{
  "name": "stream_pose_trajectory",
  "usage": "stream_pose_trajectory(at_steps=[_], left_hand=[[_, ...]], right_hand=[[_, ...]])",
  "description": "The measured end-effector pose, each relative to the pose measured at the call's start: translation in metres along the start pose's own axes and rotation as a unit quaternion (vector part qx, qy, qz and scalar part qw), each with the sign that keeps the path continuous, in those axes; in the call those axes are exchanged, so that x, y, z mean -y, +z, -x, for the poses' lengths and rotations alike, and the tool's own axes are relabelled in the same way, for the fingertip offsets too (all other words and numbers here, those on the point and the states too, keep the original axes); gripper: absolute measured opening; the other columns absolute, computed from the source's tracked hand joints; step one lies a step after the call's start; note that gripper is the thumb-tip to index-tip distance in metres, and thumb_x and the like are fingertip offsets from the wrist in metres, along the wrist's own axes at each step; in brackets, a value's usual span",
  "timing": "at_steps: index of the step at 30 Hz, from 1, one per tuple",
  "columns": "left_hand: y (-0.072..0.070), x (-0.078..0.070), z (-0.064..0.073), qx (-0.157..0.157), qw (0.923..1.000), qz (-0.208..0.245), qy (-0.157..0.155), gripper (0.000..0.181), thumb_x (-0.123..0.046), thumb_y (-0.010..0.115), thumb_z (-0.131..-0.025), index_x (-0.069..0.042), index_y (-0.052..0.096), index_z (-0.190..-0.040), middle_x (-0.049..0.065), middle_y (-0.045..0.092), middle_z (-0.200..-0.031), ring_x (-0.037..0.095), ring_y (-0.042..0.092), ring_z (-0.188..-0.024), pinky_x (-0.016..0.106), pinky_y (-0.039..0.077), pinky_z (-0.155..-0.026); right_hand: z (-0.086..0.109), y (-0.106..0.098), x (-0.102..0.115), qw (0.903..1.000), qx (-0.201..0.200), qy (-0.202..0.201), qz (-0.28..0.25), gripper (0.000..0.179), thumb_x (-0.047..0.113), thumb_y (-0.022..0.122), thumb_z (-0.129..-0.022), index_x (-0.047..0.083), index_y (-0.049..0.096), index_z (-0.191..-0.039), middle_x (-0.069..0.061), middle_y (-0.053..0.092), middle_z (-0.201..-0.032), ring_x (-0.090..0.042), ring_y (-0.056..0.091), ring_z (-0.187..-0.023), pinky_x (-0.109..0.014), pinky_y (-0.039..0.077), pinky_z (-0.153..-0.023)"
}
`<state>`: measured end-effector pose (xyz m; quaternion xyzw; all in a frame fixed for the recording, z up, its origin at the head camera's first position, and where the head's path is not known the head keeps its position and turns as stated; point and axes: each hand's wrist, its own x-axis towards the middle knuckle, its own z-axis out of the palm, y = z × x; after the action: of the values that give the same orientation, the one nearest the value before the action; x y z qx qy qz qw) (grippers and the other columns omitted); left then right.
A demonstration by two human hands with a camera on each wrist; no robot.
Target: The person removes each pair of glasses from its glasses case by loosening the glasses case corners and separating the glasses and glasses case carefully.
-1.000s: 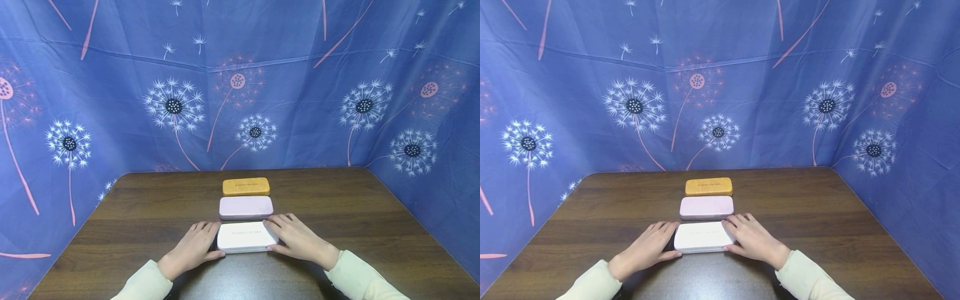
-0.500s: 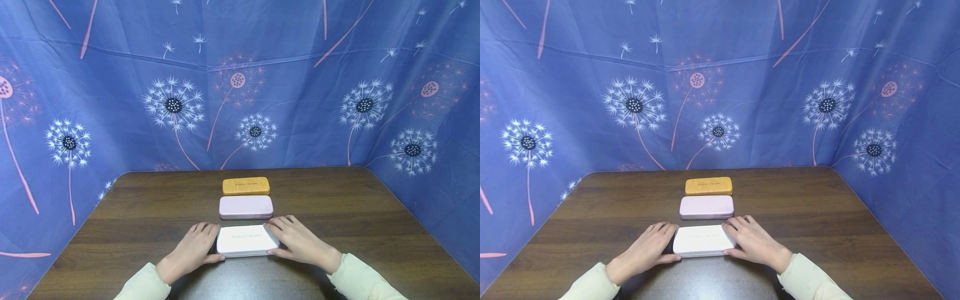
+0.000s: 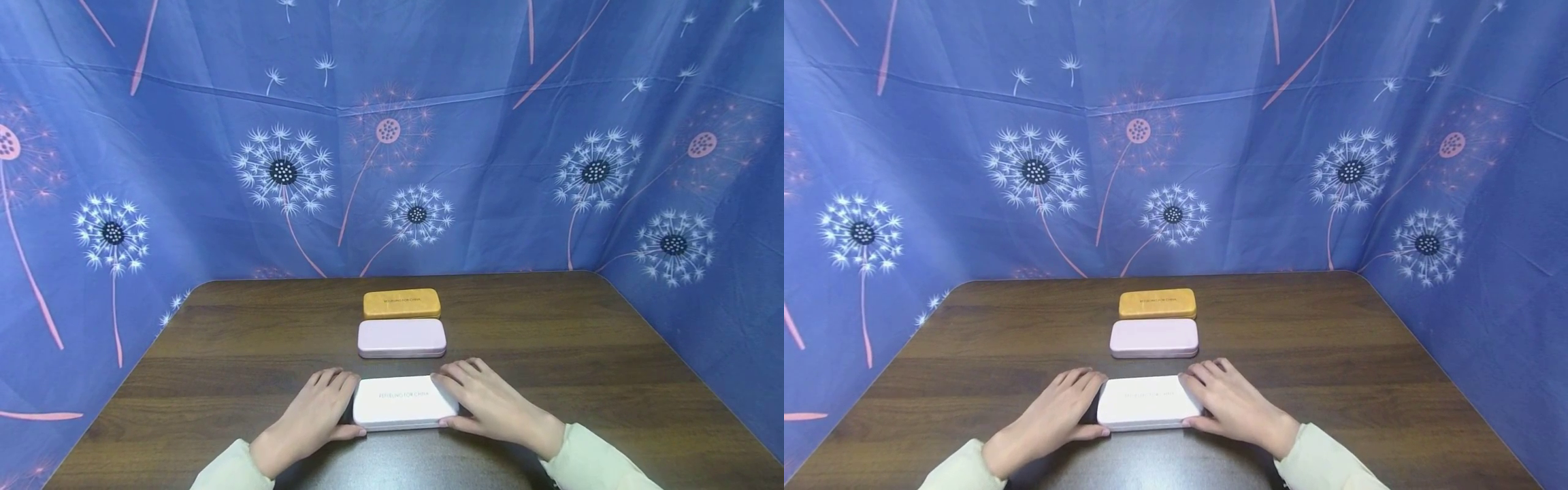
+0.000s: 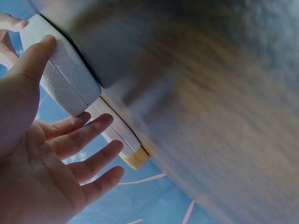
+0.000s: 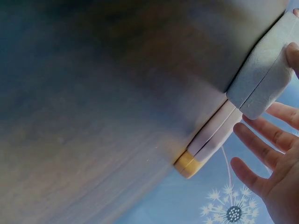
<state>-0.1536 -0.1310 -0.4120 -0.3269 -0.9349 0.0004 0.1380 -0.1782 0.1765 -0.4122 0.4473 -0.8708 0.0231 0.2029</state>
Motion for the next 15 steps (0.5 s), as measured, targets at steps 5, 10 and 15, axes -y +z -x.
stream_pose_trajectory(at_steps=[5, 10, 15], left_hand=[[-0.0019, -0.0017, 0.0009, 0.013, 0.9999, 0.009, -0.004, 0.069, -0.061, 0.059, -0.074, -0.006, 0.051, -0.115, 0.010, 0.062, -0.110, 0.028, 0.056, -0.105, 0.044, 0.045, -0.090], [-0.0020, -0.0016, 0.0018, 0.017, 0.9996, 0.023, -0.009, 0.069, -0.060, 0.059, -0.075, -0.006, 0.050, -0.117, 0.010, 0.061, -0.111, 0.028, 0.056, -0.106, 0.045, 0.045, -0.090], [-0.0016, -0.0012, 0.0024, 0.023, 0.9983, 0.051, -0.015, 0.071, -0.060, 0.058, -0.076, -0.005, 0.049, -0.119, 0.011, 0.060, -0.113, 0.030, 0.055, -0.107, 0.045, 0.044, -0.091]], right_hand=[[0.0013, -0.0001, 0.0019, 0.9999, -0.008, -0.004, 0.004, 0.063, 0.057, 0.060, -0.077, 0.010, 0.057, -0.118, -0.002, 0.060, -0.109, -0.017, 0.056, -0.099, -0.038, 0.043, -0.089], [0.0018, 0.0004, 0.0026, 0.9999, -0.009, -0.004, 0.004, 0.062, 0.058, 0.058, -0.078, 0.011, 0.057, -0.118, 0.000, 0.059, -0.107, -0.016, 0.056, -0.098, -0.037, 0.043, -0.088], [0.0024, 0.0004, 0.0025, 0.9999, 0.005, 0.008, -0.008, 0.063, 0.059, 0.057, -0.078, 0.012, 0.056, -0.120, 0.000, 0.059, -0.109, -0.016, 0.055, -0.100, -0.038, 0.043, -0.089]])
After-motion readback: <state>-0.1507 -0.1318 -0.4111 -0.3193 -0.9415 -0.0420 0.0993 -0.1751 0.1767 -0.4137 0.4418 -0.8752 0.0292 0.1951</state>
